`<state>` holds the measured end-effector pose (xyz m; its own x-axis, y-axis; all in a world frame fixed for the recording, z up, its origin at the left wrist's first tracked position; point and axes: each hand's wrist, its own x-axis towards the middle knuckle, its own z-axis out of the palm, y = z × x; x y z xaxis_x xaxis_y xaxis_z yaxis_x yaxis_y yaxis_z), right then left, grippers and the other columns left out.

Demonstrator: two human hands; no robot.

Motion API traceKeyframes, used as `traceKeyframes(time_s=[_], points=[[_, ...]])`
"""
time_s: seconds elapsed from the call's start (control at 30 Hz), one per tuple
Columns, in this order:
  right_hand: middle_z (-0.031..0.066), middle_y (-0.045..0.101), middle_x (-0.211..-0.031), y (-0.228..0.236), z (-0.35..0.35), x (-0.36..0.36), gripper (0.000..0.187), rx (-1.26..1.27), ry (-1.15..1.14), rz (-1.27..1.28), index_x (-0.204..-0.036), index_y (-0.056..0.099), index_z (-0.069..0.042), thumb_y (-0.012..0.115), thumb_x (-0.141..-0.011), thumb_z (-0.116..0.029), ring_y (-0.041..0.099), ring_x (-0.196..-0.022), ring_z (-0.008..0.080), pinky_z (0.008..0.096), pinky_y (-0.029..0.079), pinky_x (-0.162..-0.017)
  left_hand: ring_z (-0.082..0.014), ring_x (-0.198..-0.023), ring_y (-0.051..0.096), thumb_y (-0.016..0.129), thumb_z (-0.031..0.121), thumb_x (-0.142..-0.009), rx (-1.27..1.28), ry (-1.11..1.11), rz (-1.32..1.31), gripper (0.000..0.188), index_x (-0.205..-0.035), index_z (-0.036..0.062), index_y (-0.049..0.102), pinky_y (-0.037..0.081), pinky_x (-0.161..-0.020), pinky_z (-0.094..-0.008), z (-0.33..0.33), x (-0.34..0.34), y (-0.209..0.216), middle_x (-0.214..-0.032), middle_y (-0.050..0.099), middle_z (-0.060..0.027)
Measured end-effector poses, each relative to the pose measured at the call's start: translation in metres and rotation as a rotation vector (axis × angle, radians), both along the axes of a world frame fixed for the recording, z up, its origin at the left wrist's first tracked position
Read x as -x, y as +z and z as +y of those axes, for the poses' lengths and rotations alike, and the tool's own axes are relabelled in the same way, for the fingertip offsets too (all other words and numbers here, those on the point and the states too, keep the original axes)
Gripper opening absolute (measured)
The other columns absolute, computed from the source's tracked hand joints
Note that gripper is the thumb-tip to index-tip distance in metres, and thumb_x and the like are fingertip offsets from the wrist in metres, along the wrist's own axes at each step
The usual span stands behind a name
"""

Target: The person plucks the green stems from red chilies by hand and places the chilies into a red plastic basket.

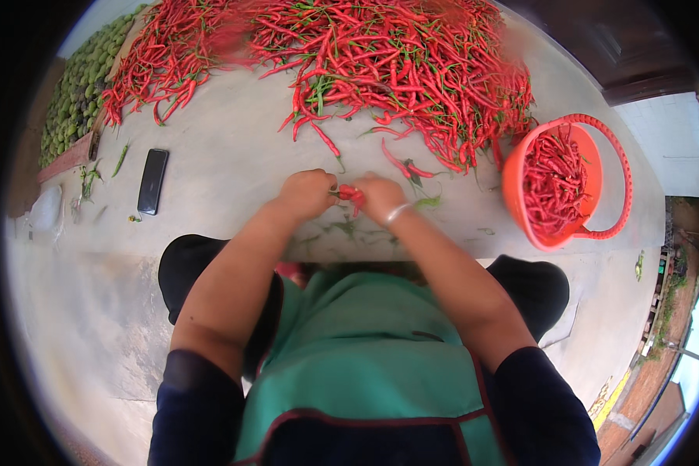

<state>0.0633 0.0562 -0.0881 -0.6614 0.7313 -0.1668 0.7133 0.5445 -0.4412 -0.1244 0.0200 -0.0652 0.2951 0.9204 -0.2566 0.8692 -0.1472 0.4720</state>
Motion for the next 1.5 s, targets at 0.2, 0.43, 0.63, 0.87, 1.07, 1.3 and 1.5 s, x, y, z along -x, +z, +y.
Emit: traceKeyframes(time_s=[0.2, 0.43, 0.63, 0.87, 1.07, 1.3, 1.5], points=[[0.0133, 0.06, -0.083, 0.053, 0.007, -0.056, 0.015, 0.031, -0.033, 0.056, -0.085, 0.059, -0.009, 0.056, -0.078, -0.022, 0.058, -0.081, 0.0315, 0.0408, 0.046, -0.069, -0.0307, -0.078, 0.057, 0.06, 0.024, -0.08, -0.125, -0.184, -0.131, 0.018, -0.085, 0.0071, 0.062, 0.046, -0.069, -0.0408, 0.013, -0.049, 0.032, -0.08, 0.058, -0.0111], [0.0174, 0.061, -0.087, 0.111, -0.013, -0.126, 0.021, 0.128, -0.512, 0.279, -0.089, 0.059, -0.006, 0.063, -0.075, -0.02, 0.058, -0.082, 0.0346, 0.0417, 0.046, -0.07, -0.0334, -0.073, 0.055, 0.055, 0.023, -0.084, -0.222, -0.088, -0.343, 0.02, -0.081, 0.0028, 0.059, 0.043, -0.065, -0.0416, 0.028, -0.122, 0.052, -0.077, 0.056, -0.0149], [0.0171, 0.06, -0.1, 0.19, 0.054, -0.266, 0.037, -0.451, -0.679, -0.337, -0.108, 0.057, -0.006, 0.06, -0.073, -0.012, 0.058, -0.093, 0.0327, 0.0414, 0.048, -0.079, -0.0326, -0.08, 0.058, 0.052, 0.025, -0.084, -0.137, -0.052, -0.164, 0.022, -0.086, 0.005, 0.06, 0.046, -0.072, -0.0427, 0.041, -0.125, 0.033, -0.077, 0.059, -0.0144], [0.0139, 0.056, -0.112, 0.128, 0.069, -0.23, 0.039, -0.468, -0.499, -0.144, -0.111, 0.055, -0.009, 0.063, -0.074, -0.016, 0.054, -0.103, 0.0299, 0.038, 0.046, -0.086, -0.0305, -0.092, 0.057, 0.054, 0.023, -0.083, 0.007, -0.027, 0.223, 0.024, -0.1, 0.0079, 0.058, 0.047, -0.078, -0.0414, 0.034, -0.082, -0.002, -0.096, 0.059, -0.0128], [0.0113, 0.058, -0.097, -0.019, 0.036, -0.121, 0.023, -0.098, -0.426, -0.081, -0.095, 0.059, -0.008, 0.062, -0.075, -0.02, 0.057, -0.093, 0.029, 0.0399, 0.047, -0.078, -0.0309, -0.09, 0.058, 0.056, 0.02, -0.081, 0.08, -0.029, 0.141, 0.024, -0.102, 0.0075, 0.059, 0.046, -0.078, -0.0399, 0.037, -0.075, 0.017, -0.096, 0.06, -0.0132], [0.012, 0.06, -0.092, -0.056, 0.061, -0.068, 0.025, -0.111, -0.397, -0.212, -0.095, 0.058, -0.006, 0.064, -0.072, -0.016, 0.061, -0.081, 0.0288, 0.0367, 0.05, -0.071, -0.0307, -0.086, 0.058, 0.055, 0.02, -0.082, 0.043, -0.02, 0.031, 0.024, -0.1, 0.0062, 0.059, 0.046, -0.076, -0.0389, 0.045, -0.073, 0.014, -0.093, 0.06, -0.0131], [0.0088, 0.064, -0.076, 0.003, 0.045, -0.067, 0.019, 0.495, -0.729, 0.793, -0.09, 0.058, -0.001, 0.066, -0.075, -0.011, 0.062, -0.067, 0.0153, 0.0273, 0.05, -0.061, -0.0322, -0.082, 0.058, 0.055, 0.027, -0.085, 0.018, 0.114, -0.215, 0.025, -0.097, 0.006, 0.059, 0.046, -0.073, -0.04, 0.05, -0.085, 0.005, -0.091, 0.062, -0.0135]])
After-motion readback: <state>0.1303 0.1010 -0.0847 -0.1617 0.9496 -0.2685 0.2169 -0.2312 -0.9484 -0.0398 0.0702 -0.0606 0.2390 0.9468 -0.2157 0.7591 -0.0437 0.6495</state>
